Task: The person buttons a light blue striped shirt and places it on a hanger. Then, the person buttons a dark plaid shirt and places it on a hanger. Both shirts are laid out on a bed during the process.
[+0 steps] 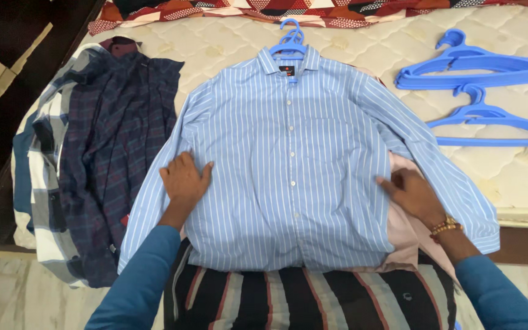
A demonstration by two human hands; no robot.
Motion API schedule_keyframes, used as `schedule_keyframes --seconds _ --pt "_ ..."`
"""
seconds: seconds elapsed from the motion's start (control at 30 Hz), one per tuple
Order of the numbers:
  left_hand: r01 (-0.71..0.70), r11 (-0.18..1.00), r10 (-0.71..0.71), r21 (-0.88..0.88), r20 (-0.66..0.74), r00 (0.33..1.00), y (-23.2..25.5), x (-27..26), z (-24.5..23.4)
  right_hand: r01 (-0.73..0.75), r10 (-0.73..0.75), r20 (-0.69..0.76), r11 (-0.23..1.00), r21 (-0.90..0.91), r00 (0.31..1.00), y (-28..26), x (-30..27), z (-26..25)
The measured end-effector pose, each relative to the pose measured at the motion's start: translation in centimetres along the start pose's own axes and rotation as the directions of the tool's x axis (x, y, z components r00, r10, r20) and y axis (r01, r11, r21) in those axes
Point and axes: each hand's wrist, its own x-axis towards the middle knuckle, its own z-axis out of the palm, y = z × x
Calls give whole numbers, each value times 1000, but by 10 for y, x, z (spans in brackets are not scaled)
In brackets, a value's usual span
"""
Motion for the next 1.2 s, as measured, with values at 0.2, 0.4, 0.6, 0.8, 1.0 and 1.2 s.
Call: schedule_keyframes --seconds 0.2,0.4,0.6,0.8,1.0,1.2 --pt "185 947 -169 -263 82 982 -27 -4 26 142 -151 -146 987 -70 978 5 -7 14" --pt "110 826 -150 -552 -27 988 -51 -13 25 142 -60 -292 953 268 954 20 -11 9" --pt "194 784 -178 -590 86 980 -59 -18 26 -429 216 390 652 625 895 47 -6 9" --pt "149 658 353 -739 477 805 -71 -34 6 -435 -7 703 781 447 711 74 -32 5" --pt "497 641 193 -585 750 633 -83 -48 -22 -394 138 829 913 105 542 100 -30 -1" --pt "149 908 198 -391 715 670 -105 -36 -2 -184 492 514 824 -537 703 97 -18 0"
